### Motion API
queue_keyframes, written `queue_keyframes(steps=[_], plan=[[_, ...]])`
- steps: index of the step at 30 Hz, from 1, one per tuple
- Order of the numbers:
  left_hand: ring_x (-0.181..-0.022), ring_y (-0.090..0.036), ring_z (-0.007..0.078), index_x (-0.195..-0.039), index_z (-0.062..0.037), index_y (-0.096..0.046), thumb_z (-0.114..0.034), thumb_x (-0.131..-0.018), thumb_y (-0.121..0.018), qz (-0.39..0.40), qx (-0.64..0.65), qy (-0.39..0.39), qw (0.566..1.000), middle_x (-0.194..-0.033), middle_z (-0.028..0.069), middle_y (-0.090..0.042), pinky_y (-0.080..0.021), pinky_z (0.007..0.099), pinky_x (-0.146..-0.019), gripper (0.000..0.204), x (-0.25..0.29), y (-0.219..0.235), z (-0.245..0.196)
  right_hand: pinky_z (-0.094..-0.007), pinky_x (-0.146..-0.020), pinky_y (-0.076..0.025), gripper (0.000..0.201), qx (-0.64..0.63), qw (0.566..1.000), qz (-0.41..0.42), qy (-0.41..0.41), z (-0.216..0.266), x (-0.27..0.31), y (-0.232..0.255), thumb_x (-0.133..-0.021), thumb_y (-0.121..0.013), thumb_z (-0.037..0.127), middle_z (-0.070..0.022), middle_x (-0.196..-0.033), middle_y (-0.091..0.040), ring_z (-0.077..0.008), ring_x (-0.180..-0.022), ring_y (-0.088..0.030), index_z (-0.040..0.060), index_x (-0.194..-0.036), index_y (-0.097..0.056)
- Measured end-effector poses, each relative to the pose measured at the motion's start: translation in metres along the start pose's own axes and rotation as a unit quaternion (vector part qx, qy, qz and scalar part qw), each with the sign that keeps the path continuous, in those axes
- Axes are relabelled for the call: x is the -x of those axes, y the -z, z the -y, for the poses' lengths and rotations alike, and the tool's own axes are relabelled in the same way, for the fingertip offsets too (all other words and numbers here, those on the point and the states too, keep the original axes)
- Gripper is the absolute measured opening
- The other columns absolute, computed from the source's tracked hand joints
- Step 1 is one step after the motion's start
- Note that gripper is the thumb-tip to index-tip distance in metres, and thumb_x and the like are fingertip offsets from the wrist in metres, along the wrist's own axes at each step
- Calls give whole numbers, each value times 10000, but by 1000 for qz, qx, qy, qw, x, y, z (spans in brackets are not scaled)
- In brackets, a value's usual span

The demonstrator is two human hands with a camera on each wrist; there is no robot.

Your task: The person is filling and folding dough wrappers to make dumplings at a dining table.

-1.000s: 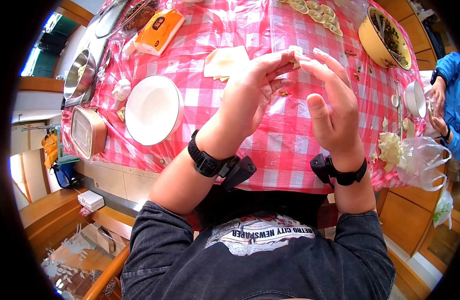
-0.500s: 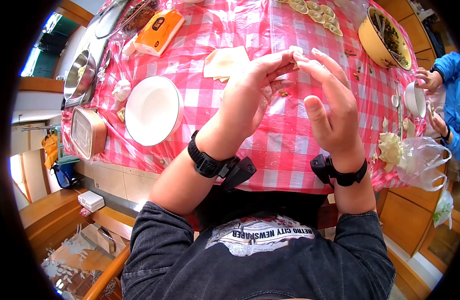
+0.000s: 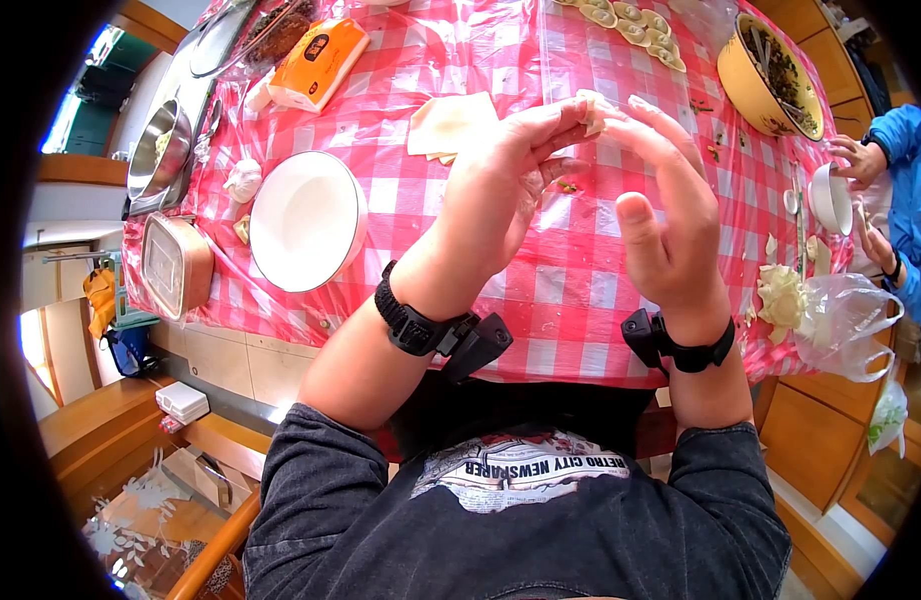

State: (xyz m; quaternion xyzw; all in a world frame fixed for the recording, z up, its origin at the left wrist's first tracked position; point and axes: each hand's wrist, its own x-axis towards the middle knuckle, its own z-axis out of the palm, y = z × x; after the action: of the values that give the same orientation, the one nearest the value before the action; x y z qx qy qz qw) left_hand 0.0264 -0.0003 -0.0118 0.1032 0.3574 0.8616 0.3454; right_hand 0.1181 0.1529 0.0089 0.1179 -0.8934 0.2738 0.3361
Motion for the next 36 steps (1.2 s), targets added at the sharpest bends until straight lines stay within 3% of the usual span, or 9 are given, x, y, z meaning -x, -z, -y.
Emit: queue_keyframes(steps=[5, 16, 36], plan=[[-1175, -619, 273, -1256, 69, -603, -239, -1002, -454, -13, 3, 3, 1000, -1280, 186, -633, -503, 375, -986, 426, 1, -2, -2, -448, -993, -469, 477, 2, 1000, -24, 0, 0, 0, 1, -987, -581, 424, -178, -1102, -700, -385, -1184, -595, -13, -1165, -653], [-1179, -615, 270, -1261, 67, -602, -239, -1003, -466, 1, 20, -2, 1000, -1275, 183, -635, -498, 376, -998, 422, 0, 0, 0, -463, -1021, -430, 469, 4, 1000, 27, -6, 1, 0, 0, -979, -590, 416, -191, -1096, -699, -399, -1201, -581, -9, -1166, -653], [-1164, -626, 268, -1252, 76, -593, -203, -1005, -477, -9, 3, -9, 1000, -1248, 189, -641, -496, 378, -1026, 390, 0, -2, -2, -464, -1027, -436, 490, 2, 999, 32, -5, 0, 1, -1, -978, -591, 416, -197, -1116, -690, -393, -1221, -570, -22, -1193, -638]])
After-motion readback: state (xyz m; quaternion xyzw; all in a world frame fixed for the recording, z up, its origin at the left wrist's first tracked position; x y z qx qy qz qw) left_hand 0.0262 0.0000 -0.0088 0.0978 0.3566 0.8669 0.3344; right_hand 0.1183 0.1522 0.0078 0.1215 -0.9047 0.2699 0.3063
